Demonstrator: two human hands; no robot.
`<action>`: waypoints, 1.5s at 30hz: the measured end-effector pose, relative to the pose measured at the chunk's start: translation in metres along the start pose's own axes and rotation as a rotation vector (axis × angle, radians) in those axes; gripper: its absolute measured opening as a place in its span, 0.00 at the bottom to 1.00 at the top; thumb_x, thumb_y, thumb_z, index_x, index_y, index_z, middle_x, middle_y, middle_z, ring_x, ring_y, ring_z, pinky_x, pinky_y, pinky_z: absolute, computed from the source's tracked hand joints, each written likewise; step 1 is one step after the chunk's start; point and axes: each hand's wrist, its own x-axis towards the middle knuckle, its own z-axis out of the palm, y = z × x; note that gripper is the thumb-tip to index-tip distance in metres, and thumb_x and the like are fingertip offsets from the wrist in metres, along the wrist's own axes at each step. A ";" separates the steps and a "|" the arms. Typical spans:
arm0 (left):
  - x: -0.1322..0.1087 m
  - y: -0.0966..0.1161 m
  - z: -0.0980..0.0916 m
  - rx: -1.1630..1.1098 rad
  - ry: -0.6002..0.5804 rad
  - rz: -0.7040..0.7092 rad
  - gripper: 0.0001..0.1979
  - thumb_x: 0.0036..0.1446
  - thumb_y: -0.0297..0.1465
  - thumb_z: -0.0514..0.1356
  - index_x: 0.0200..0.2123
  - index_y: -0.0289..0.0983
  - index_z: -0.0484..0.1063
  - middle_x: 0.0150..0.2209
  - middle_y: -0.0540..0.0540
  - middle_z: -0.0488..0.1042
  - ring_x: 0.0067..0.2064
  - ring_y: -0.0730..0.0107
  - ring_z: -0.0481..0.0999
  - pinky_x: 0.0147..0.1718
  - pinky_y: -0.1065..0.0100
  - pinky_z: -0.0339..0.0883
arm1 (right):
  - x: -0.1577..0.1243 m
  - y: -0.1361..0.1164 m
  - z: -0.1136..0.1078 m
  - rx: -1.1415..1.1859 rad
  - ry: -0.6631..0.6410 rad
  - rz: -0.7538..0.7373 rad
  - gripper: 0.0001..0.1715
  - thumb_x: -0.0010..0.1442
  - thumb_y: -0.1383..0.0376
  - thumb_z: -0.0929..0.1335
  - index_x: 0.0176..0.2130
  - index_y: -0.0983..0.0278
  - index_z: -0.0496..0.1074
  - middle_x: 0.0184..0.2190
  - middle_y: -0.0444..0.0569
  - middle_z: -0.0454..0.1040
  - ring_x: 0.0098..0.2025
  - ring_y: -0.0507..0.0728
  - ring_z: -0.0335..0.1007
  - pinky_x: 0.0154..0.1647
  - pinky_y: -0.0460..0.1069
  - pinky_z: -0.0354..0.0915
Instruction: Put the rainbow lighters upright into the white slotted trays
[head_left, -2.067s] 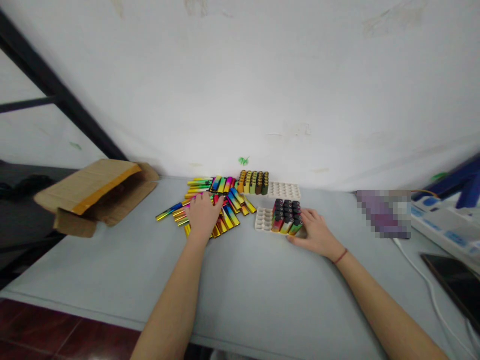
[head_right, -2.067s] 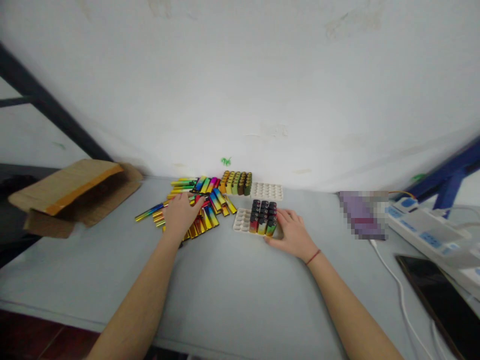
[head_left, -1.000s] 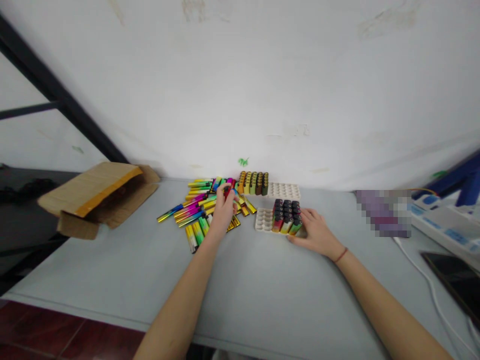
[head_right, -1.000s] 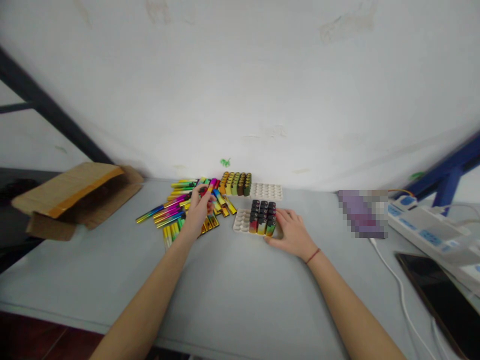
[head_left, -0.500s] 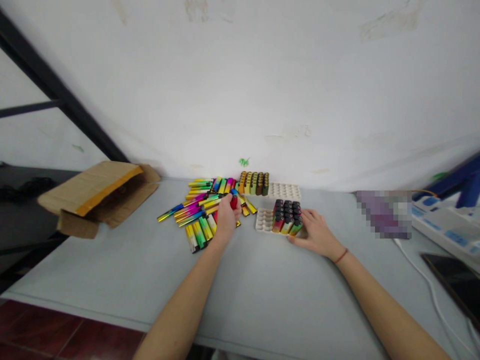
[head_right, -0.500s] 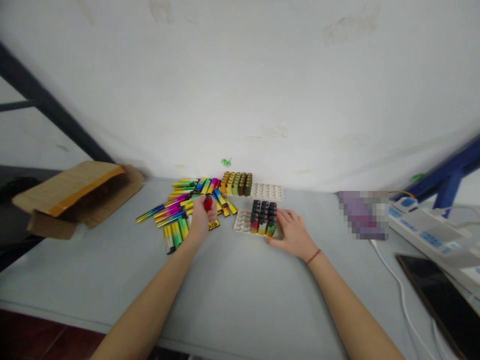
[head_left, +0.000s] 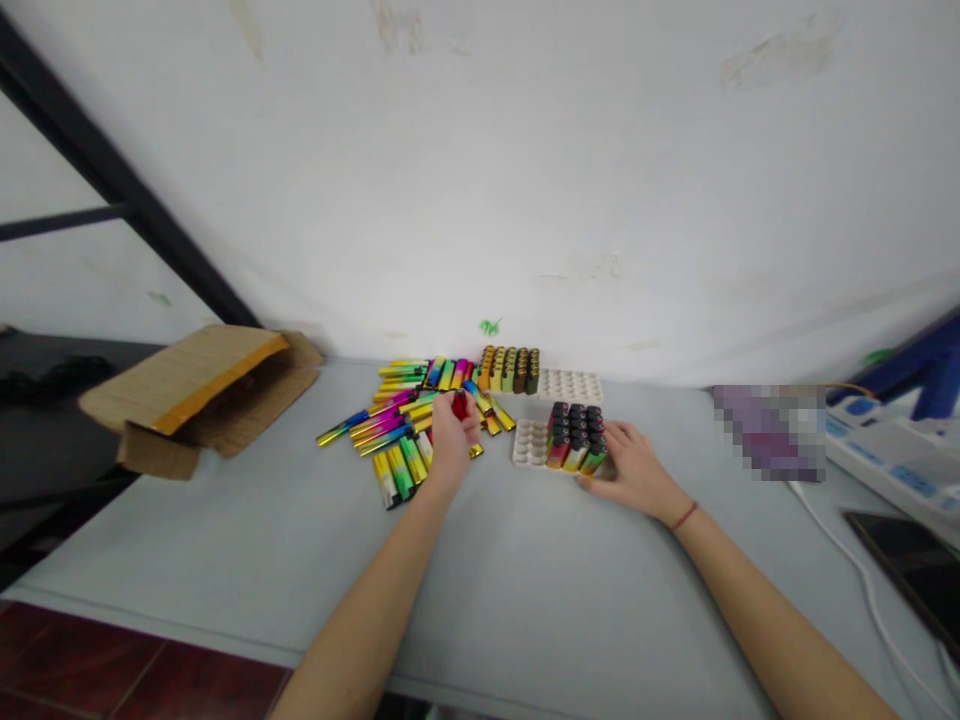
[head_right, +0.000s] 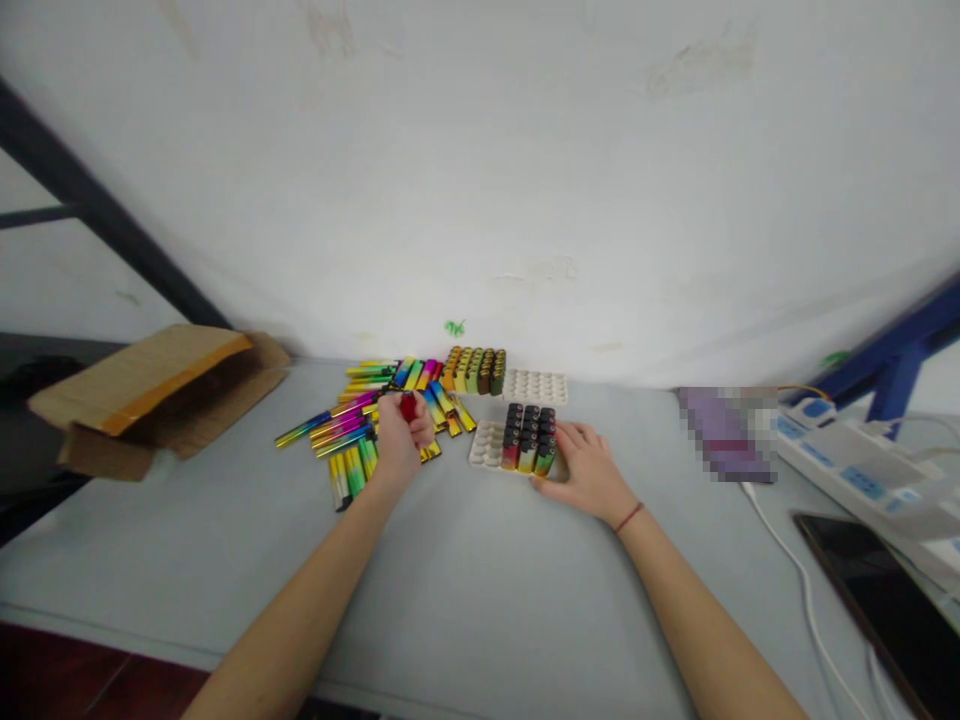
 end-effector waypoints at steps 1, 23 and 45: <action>-0.001 0.000 0.000 -0.013 0.003 -0.001 0.19 0.59 0.37 0.43 0.17 0.39 0.54 0.13 0.57 0.44 0.13 0.81 0.41 0.12 0.77 0.37 | 0.000 0.000 0.000 0.002 -0.001 0.000 0.39 0.54 0.50 0.71 0.58 0.67 0.66 0.56 0.62 0.71 0.55 0.71 0.62 0.53 0.63 0.62; -0.003 -0.011 0.002 0.020 -0.037 0.013 0.20 0.59 0.45 0.47 0.20 0.39 0.56 0.14 0.59 0.46 0.14 0.81 0.44 0.13 0.77 0.40 | 0.000 0.002 0.001 -0.010 0.006 -0.011 0.39 0.54 0.50 0.71 0.59 0.66 0.66 0.57 0.62 0.70 0.55 0.71 0.62 0.52 0.63 0.62; 0.013 -0.047 -0.013 0.867 -0.376 0.771 0.14 0.64 0.36 0.55 0.48 0.39 0.74 0.49 0.41 0.77 0.53 0.61 0.74 0.54 0.59 0.67 | 0.000 0.000 -0.001 -0.006 0.007 -0.030 0.39 0.54 0.50 0.70 0.59 0.66 0.65 0.55 0.62 0.71 0.54 0.71 0.63 0.51 0.64 0.62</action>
